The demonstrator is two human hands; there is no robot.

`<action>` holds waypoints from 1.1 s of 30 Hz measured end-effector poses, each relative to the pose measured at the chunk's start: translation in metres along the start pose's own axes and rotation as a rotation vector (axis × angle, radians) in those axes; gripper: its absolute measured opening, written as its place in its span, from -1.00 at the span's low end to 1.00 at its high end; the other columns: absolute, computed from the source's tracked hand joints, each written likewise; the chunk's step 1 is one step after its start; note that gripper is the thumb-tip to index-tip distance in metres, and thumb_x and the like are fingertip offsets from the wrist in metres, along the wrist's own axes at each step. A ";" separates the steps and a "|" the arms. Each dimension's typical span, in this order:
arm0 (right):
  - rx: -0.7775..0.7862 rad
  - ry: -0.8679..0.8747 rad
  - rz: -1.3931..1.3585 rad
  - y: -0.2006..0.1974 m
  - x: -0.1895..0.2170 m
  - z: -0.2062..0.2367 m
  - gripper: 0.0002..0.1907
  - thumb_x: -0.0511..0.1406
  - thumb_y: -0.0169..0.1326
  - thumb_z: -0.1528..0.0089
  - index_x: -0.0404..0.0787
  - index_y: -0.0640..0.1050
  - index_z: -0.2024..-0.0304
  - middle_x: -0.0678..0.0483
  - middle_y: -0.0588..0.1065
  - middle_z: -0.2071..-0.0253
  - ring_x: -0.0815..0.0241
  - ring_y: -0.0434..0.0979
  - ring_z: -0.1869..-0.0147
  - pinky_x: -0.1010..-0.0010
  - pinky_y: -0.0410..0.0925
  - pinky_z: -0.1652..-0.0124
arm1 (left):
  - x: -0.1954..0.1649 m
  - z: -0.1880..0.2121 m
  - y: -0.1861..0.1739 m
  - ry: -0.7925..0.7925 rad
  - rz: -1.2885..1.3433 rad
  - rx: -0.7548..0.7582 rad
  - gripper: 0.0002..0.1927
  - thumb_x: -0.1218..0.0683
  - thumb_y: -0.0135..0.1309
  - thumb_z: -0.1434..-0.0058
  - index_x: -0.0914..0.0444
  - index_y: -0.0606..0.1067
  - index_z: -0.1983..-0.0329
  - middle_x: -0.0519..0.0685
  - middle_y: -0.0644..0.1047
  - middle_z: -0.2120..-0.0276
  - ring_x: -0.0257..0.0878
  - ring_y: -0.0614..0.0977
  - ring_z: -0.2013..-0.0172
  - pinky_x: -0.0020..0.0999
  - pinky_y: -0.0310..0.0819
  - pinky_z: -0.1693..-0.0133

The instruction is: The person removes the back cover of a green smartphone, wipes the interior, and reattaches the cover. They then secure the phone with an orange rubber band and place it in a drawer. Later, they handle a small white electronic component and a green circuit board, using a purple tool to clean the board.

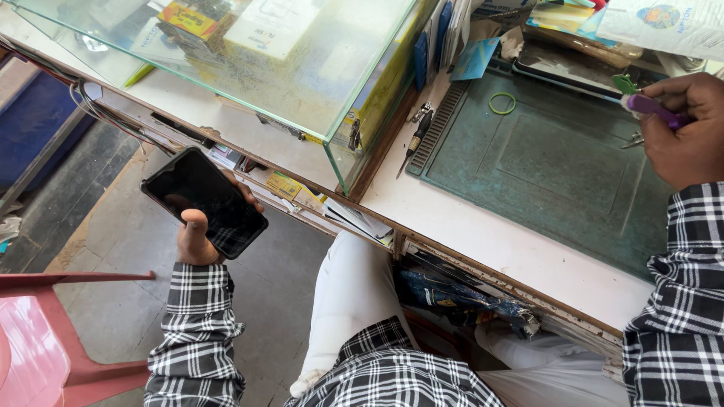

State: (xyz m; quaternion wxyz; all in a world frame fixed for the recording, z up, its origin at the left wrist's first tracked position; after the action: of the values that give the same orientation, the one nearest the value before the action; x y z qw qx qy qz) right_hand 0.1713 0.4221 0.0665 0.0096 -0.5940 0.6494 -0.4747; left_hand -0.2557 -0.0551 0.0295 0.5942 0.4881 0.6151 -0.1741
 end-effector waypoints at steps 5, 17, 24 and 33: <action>-0.005 -0.018 0.003 0.000 0.000 0.000 -0.84 -0.58 0.17 -0.48 -0.36 0.44 0.03 0.04 0.44 0.26 0.40 0.43 0.26 0.61 0.32 0.24 | 0.003 -0.002 -0.004 -0.012 0.057 0.047 0.07 -0.55 0.22 -0.02 0.35 0.34 -0.27 0.16 0.51 0.08 0.01 0.61 0.04 0.01 0.59 -0.03; -0.030 0.025 -0.052 0.001 -0.002 0.000 -0.83 -0.55 0.21 -0.50 -0.35 0.46 0.07 0.07 0.46 0.25 0.43 0.42 0.27 0.64 0.29 0.26 | 0.009 0.000 -0.008 -0.046 0.104 0.081 0.20 -0.60 0.15 -0.02 0.42 0.28 -0.37 0.23 0.52 0.07 0.03 0.62 0.04 -0.03 0.59 -0.01; -0.008 0.000 0.040 -0.003 0.000 0.001 -0.87 -0.52 0.21 -0.49 -0.36 0.48 0.07 0.03 0.48 0.25 0.40 0.47 0.25 0.63 0.37 0.25 | 0.014 -0.002 -0.009 -0.053 0.151 0.112 0.13 -0.56 0.19 -0.05 0.42 0.30 -0.32 0.23 0.53 0.07 0.04 0.62 0.02 0.00 0.60 -0.02; -0.007 0.009 -0.021 -0.001 -0.004 0.000 -0.85 -0.53 0.19 -0.52 -0.35 0.44 0.02 0.05 0.46 0.23 0.41 0.45 0.24 0.65 0.35 0.21 | 0.007 0.003 0.006 -0.049 0.054 0.052 0.01 -0.46 0.30 -0.06 0.37 0.31 -0.26 0.17 0.51 0.08 -0.02 0.62 0.05 -0.05 0.59 -0.01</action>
State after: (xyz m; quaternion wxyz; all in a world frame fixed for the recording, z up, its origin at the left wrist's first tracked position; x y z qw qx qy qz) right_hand 0.1731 0.4249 0.0646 -0.0003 -0.5986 0.6448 -0.4754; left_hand -0.2478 -0.0512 0.0246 0.6007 0.5156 0.5820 -0.1859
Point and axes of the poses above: each hand's wrist, its own z-axis away from the middle knuckle, its own y-axis out of the palm, x = y × z, the point moved 1 cm from there along -z, towards the middle knuckle
